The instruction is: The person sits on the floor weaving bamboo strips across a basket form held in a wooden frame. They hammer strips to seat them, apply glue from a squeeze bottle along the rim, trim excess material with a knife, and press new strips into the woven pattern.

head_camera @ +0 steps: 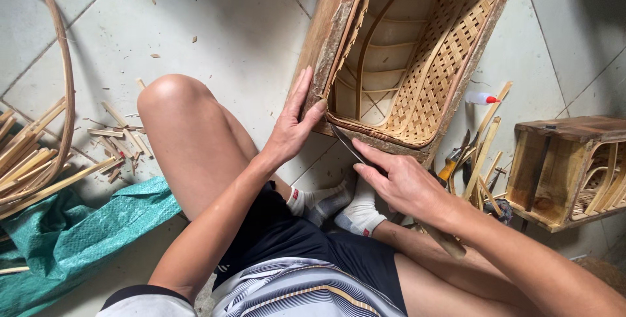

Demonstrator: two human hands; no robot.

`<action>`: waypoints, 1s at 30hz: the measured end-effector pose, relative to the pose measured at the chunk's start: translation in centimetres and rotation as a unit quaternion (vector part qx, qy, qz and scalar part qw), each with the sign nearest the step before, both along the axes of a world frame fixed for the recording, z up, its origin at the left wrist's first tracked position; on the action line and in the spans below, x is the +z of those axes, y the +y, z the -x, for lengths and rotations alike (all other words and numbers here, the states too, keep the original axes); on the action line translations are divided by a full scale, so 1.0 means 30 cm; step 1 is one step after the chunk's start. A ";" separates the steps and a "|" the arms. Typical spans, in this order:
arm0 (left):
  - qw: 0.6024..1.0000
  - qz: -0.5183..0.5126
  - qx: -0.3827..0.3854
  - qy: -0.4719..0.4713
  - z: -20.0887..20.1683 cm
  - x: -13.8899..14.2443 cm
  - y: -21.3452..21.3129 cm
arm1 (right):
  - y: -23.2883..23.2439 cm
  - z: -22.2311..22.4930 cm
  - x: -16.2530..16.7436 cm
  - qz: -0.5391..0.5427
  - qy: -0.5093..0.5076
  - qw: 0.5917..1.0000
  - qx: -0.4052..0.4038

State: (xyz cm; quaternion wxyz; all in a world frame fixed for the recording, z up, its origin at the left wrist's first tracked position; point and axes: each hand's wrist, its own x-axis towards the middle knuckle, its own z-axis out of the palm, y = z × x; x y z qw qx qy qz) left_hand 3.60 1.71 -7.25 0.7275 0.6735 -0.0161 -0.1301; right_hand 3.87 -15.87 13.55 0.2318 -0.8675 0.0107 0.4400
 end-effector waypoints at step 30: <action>0.993 -0.081 0.025 -0.080 -0.023 0.066 -0.008 | -0.012 -0.089 0.068 0.009 -0.160 0.963 0.217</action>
